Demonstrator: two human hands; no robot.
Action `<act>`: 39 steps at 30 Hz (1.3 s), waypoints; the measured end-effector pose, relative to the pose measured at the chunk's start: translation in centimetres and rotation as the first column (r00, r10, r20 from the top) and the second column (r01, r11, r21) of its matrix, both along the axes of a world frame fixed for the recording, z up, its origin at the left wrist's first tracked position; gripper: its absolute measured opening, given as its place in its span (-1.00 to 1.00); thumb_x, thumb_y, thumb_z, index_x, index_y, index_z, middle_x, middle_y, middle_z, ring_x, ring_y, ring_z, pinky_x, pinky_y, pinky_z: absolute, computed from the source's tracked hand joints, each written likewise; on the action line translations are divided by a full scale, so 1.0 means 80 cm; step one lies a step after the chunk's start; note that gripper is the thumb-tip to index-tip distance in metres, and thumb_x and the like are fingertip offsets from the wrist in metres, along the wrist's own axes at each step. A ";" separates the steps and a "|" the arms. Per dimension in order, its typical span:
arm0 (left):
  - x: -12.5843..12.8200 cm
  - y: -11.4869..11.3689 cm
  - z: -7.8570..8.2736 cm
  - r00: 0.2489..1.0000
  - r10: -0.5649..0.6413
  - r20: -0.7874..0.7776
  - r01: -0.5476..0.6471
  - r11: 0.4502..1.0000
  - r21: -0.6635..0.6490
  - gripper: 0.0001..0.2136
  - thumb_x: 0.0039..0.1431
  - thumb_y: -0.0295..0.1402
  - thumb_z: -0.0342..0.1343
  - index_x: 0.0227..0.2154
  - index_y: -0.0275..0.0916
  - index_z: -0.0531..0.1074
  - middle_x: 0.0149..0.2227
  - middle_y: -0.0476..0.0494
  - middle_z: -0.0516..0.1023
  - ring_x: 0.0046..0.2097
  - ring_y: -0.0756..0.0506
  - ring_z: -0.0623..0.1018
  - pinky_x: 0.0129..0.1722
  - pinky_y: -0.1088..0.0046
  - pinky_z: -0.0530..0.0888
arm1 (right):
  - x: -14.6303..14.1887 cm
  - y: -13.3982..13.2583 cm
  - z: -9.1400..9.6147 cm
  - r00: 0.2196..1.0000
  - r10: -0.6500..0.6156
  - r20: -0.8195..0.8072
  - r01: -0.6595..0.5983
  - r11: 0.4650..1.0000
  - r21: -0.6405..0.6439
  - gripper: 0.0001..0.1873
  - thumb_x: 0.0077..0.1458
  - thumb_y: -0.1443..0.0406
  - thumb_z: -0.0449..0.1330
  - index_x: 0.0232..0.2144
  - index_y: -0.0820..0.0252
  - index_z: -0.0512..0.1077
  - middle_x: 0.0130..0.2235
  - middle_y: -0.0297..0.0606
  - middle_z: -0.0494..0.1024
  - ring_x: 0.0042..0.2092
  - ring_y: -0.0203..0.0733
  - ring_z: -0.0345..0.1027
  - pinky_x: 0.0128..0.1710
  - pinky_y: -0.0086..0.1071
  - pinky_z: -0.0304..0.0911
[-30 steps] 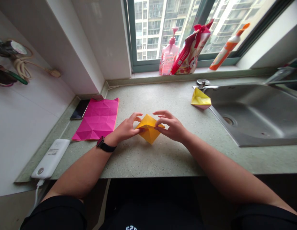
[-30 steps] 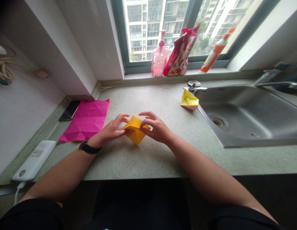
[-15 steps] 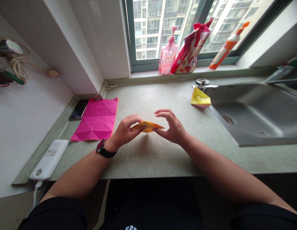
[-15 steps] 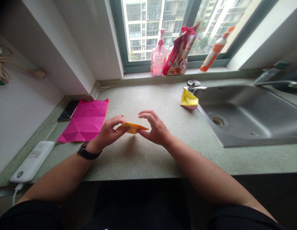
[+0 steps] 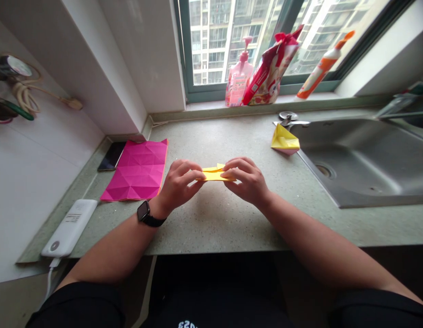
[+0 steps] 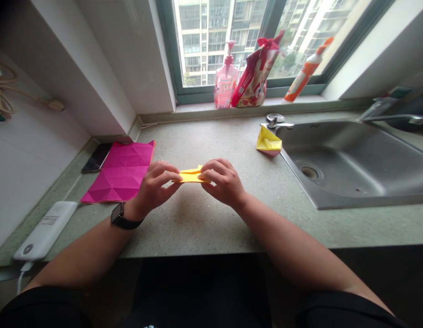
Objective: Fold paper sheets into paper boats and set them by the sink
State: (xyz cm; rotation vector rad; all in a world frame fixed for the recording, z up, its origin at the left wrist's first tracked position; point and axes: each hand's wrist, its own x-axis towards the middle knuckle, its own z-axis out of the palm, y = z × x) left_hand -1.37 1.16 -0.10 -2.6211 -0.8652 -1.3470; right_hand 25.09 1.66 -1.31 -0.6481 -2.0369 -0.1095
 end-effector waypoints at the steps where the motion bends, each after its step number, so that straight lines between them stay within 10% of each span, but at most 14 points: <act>1: -0.001 0.000 0.001 1.000 0.019 -0.023 -0.018 1.000 0.017 -0.94 0.39 -0.38 0.33 -0.20 -0.11 0.56 -0.17 -0.06 0.68 -0.13 -0.12 0.60 0.00 0.24 0.52 | 0.000 0.000 -0.001 1.000 -0.010 0.010 0.010 1.000 0.002 -0.82 0.26 0.40 0.35 -0.21 -0.03 0.52 -0.17 -0.32 0.67 -0.11 -0.06 0.56 -0.06 -0.10 0.49; 5: -0.006 0.001 0.003 0.997 0.062 -0.040 -0.062 0.998 0.001 -0.95 0.44 -0.37 0.29 -0.21 -0.14 0.57 -0.26 -0.05 0.64 -0.20 -0.10 0.57 -0.13 0.31 0.47 | 0.001 0.001 -0.005 0.997 -0.075 -0.025 0.074 0.996 -0.045 -0.76 0.28 0.32 0.37 -0.04 -0.08 0.54 -0.07 -0.26 0.66 -0.01 0.02 0.56 0.05 0.01 0.49; 11: -0.014 0.011 0.000 0.979 0.078 0.189 -0.042 0.981 -0.192 -0.89 0.47 -0.32 0.25 -0.24 -0.17 0.54 -0.26 -0.07 0.62 -0.20 -0.09 0.61 -0.16 0.36 0.53 | 0.017 0.020 -0.024 0.980 -0.116 -0.165 0.048 0.929 -0.366 0.14 0.16 0.02 0.50 0.57 -0.11 -0.03 0.27 0.01 0.51 0.28 0.24 0.44 0.28 0.21 0.43; 16: -0.009 0.015 -0.005 0.936 0.005 0.352 0.135 0.918 -0.372 -0.78 0.43 -0.16 0.30 -0.28 -0.18 0.52 -0.24 -0.13 0.65 -0.16 -0.11 0.65 -0.10 0.30 0.59 | 0.017 0.031 -0.037 0.985 -0.009 -0.171 -0.094 0.809 -0.580 -0.19 0.19 -0.03 0.47 0.40 -0.12 0.36 0.19 -0.07 0.60 0.23 0.14 0.52 0.19 0.16 0.49; 22: 0.000 0.011 -0.012 0.927 -0.083 0.365 0.264 0.837 -0.480 -0.75 0.44 -0.13 0.27 -0.28 -0.19 0.54 -0.24 -0.17 0.67 -0.17 -0.12 0.66 -0.10 0.30 0.60 | 0.003 0.021 -0.026 0.968 0.123 -0.219 -0.224 0.816 -0.532 -0.75 0.34 0.08 0.37 -0.03 -0.02 0.72 -0.06 -0.17 0.75 -0.06 -0.03 0.67 0.03 -0.10 0.58; 39: -0.011 0.017 -0.017 0.999 0.040 -0.028 -0.044 0.985 -0.168 -0.89 0.37 -0.49 0.20 -0.27 -0.15 0.53 -0.18 -0.12 0.69 -0.09 -0.16 0.63 -0.01 0.24 0.53 | 0.017 0.026 -0.030 1.000 -0.010 0.012 0.013 0.956 -0.293 -0.73 0.36 0.30 0.32 -0.01 -0.20 0.71 -0.06 -0.30 0.75 -0.09 -0.10 0.62 -0.04 -0.12 0.57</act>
